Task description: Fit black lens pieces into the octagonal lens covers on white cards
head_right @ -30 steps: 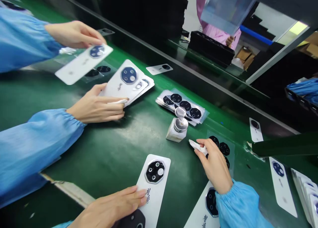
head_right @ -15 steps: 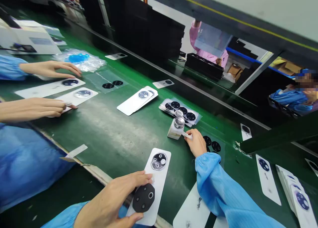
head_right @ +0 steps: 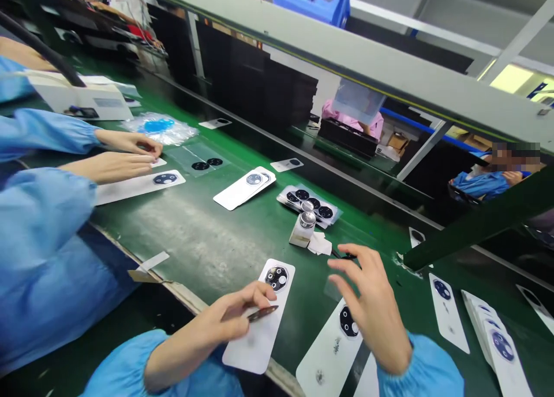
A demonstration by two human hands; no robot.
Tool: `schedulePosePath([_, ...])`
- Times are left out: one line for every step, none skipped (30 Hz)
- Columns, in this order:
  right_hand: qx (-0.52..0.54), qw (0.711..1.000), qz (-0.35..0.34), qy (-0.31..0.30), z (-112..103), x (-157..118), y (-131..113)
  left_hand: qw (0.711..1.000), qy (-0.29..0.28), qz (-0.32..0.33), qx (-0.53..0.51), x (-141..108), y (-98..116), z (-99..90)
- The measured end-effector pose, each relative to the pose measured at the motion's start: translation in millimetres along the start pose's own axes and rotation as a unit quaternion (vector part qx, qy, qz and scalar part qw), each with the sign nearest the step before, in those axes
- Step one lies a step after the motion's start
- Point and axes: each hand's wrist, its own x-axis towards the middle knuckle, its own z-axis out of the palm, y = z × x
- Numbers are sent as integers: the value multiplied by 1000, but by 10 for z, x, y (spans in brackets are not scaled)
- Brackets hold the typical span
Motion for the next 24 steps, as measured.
schedulePosePath([1, 1000, -28, 13, -25, -76, -90, 994, -15, -48, -102, 19, 18, 42])
schedulePosePath([0, 998, -56, 26, -30, -147, -174, 978, -29, -88, -185, 34, 32, 84])
schedulePosePath([-4, 996, -83, 35, -18, -208, -249, 961, -42, -118, -246, 45, 43, 125])
schedulePosePath([-11, 994, -106, 40, 4, -258, -316, 948, -56, -135, -284, 50, 52, 163])
schedulePosePath([-17, 991, -122, 45, 32, -296, -373, 940, -70, -141, -304, 49, 58, 195])
schedulePosePath([-23, 989, -141, 45, 62, -319, -421, 935, -85, -144, -313, 43, 63, 221])
schedulePosePath([-26, 986, -157, 43, 90, -331, -461, 932, -96, -143, -319, 34, 67, 239])
schedulePosePath([-25, 984, -172, 38, 113, -332, -494, 930, -107, -142, -323, 21, 70, 250])
schedulePosePath([-22, 981, -188, 30, 132, -324, -520, 927, -116, -140, -327, 7, 72, 254])
schedulePosePath([-16, 980, -198, 23, 146, -311, -539, 925, -123, -141, -331, -8, 74, 253])
schedulePosePath([-10, 979, -205, 15, 155, -295, -553, 923, -125, -144, -335, -23, 76, 248])
schedulePosePath([-3, 978, -208, 6, 161, -278, -560, 922, -123, -149, -337, -40, 77, 242])
schedulePosePath([4, 978, -208, -4, 164, -261, -561, 921, -120, -156, -337, -56, 77, 235])
schedulePosePath([11, 977, -211, -14, 166, -246, -557, 921, -117, -164, -334, -72, 78, 229])
schedulePosePath([19, 976, -215, -23, 166, -232, -549, 921, -115, -171, -330, -87, 77, 224])
schedulePosePath([26, 974, -222, -32, 167, -220, -538, 922, -115, -176, -324, -101, 75, 221])
schedulePosePath([31, 972, -228, -40, 167, -209, -525, 923, -118, -180, -318, -111, 73, 219])
schedulePosePath([34, 970, -235, -45, 167, -199, -513, 924, -122, -183, -313, -119, 68, 220])
schedulePosePath([37, 968, -243, -49, 167, -189, -504, 924, -125, -186, -309, -123, 61, 221])
schedulePosePath([39, 966, -250, -51, 167, -181, -498, 924, -130, -188, -305, -124, 51, 223])
schedulePosePath([40, 964, -256, -52, 165, -174, -495, 924, -136, -192, -302, -123, 38, 226])
schedulePosePath([40, 963, -263, -52, 163, -167, -496, 922, -143, -196, -301, -121, 22, 230])
schedulePosePath([39, 961, -269, -53, 160, -162, -500, 921, -148, -200, -300, -121, 3, 235])
schedulePosePath([37, 959, -276, -54, 157, -158, -505, 919, -152, -203, -302, -122, -20, 241])
